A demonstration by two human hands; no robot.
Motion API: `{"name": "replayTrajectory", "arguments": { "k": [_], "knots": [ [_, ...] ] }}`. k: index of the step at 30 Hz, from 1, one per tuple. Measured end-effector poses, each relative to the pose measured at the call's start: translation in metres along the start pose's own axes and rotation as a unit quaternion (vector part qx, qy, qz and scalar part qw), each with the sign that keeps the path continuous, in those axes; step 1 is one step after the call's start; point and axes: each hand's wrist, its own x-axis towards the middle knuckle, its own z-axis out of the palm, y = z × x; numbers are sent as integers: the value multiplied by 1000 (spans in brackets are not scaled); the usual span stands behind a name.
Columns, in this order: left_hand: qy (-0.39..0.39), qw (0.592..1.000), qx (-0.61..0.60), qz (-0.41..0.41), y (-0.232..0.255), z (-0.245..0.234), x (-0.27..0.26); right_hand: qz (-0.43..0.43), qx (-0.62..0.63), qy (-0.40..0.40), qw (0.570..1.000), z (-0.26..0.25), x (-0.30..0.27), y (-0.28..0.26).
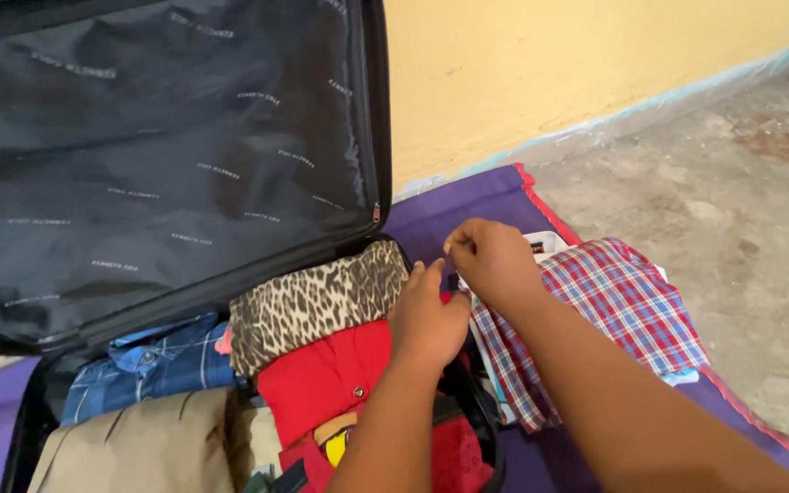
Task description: The person folds a plaid garment and a grey t-shirt, then places them into an open suitcase already containing other items of clothing.
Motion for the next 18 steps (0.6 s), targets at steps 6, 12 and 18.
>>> {"name": "replayTrajectory", "arguments": {
  "k": [6,12,18],
  "knots": [
    [-8,999,35,-30,38,-18,-6,-149,-20,123,981,6,18,15],
    [-11,999,25,20,44,-4,-8,-103,-85,26,991,3,29,45],
    [-58,995,68,49,40,33,-14,-19,-148,-47,988,7,16,82]
  ]
}}
